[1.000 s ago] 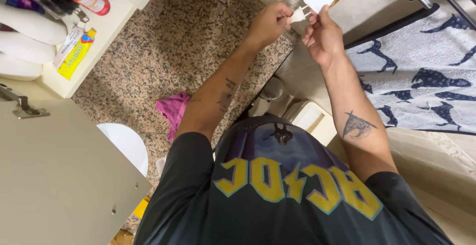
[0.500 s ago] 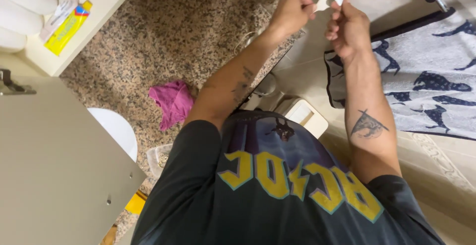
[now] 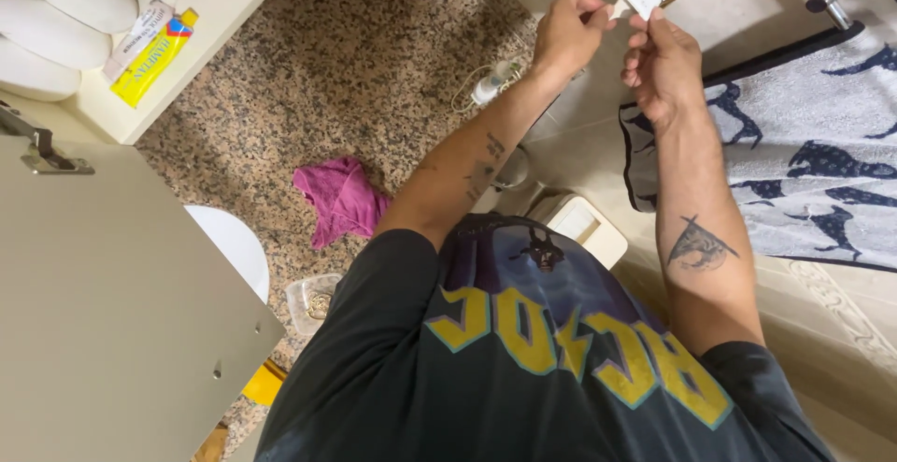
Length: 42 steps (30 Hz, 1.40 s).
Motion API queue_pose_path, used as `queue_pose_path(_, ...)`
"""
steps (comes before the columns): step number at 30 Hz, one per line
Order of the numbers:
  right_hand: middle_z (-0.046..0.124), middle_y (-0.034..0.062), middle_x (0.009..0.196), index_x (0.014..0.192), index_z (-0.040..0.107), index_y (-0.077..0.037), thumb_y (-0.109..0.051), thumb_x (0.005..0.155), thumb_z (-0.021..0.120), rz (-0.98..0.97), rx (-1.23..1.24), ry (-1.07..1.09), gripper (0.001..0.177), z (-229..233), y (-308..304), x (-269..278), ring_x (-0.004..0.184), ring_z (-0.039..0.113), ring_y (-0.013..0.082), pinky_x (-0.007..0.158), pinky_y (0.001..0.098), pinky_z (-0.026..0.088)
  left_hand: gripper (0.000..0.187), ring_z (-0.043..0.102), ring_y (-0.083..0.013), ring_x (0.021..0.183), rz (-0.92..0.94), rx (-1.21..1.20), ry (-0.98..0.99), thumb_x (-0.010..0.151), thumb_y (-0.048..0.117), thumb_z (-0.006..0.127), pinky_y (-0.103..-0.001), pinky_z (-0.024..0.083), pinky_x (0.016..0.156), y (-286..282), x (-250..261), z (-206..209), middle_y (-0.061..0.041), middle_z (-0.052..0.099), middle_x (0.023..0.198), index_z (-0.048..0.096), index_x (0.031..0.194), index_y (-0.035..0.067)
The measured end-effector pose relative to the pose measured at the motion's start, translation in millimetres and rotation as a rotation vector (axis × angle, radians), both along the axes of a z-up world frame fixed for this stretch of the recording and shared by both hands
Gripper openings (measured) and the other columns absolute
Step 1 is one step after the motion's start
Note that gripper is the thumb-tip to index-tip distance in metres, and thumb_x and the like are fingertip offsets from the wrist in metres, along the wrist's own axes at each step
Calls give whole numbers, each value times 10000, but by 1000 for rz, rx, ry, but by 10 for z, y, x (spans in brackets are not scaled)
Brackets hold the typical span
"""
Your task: Organizing various toiletries, brushes, and personal care items in a bathroom basket and on the vanity counter.
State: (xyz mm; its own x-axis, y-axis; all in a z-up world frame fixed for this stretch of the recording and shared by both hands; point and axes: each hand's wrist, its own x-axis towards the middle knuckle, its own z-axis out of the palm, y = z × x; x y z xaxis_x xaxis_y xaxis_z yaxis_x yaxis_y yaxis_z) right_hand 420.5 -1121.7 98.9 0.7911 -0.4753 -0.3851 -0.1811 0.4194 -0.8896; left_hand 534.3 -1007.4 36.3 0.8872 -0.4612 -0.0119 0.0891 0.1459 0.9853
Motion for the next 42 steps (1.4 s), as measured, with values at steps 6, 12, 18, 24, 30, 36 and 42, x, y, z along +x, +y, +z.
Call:
queue_pose_path(6, 629, -16, 772, 1102, 686, -53, -310, 1149, 565, -17, -29, 37, 288, 117, 83, -8, 579, 551, 107, 505, 256, 424, 75, 782, -189, 897, -44, 159, 22, 950, 96, 667, -304, 612, 765, 38, -74, 11, -105, 795, 943, 621, 970, 40)
queue_pose_path(12, 624, -15, 750, 1059, 681, -60, -306, 1140, 564, 2, 3, 12, 285, 85, 59, 8, 568, 554, 111, 505, 254, 440, 100, 801, -178, 920, -10, 102, 8, 949, 104, 669, -306, 618, 773, -1, -8, -30, -100, 801, 936, 617, 951, 18)
queue_pose_path(18, 626, -15, 747, 1044, 680, -65, -320, 1138, 574, 6, -62, 18, 291, 61, 49, 8, 562, 554, 115, 485, 249, 412, 117, 807, -181, 868, 19, 118, 45, 907, 103, 704, -307, 611, 733, -153, -26, -108, -108, 788, 888, 653, 923, 0)
queue_pose_path(24, 634, -13, 755, 1039, 674, -67, -316, 1157, 553, 38, -74, 13, 301, 42, 43, -5, 575, 559, 111, 493, 247, 413, 131, 740, -174, 815, 63, 210, 90, 882, 131, 735, -309, 588, 724, -213, -64, -75, -103, 777, 889, 695, 925, 15)
queue_pose_path(30, 637, -4, 762, 1048, 670, -59, -313, 1173, 554, 60, -96, -21, 306, 47, 33, 6, 588, 562, 119, 520, 251, 432, 138, 745, -186, 855, 95, 55, 75, 884, 143, 745, -339, 588, 767, -322, -30, -59, -83, 779, 897, 704, 920, 16)
queue_pose_path(36, 639, 4, 776, 1054, 686, -61, -333, 1164, 531, 84, -107, -44, 332, -4, 67, 4, 600, 575, 125, 535, 251, 438, 144, 766, -196, 863, 48, 29, -37, 927, 111, 690, -351, 587, 780, -136, 19, -1, -76, 805, 939, 696, 1039, 21)
queue_pose_path(42, 634, -5, 762, 1027, 668, -88, -329, 1135, 549, 75, -282, 75, 290, -253, 66, -186, 598, 578, 114, 524, 240, 447, 341, 593, -184, 1193, 422, -58, -576, 1030, 63, 670, -327, 533, 1081, 1124, -121, 53, -89, 571, 1348, 570, 1353, 111)
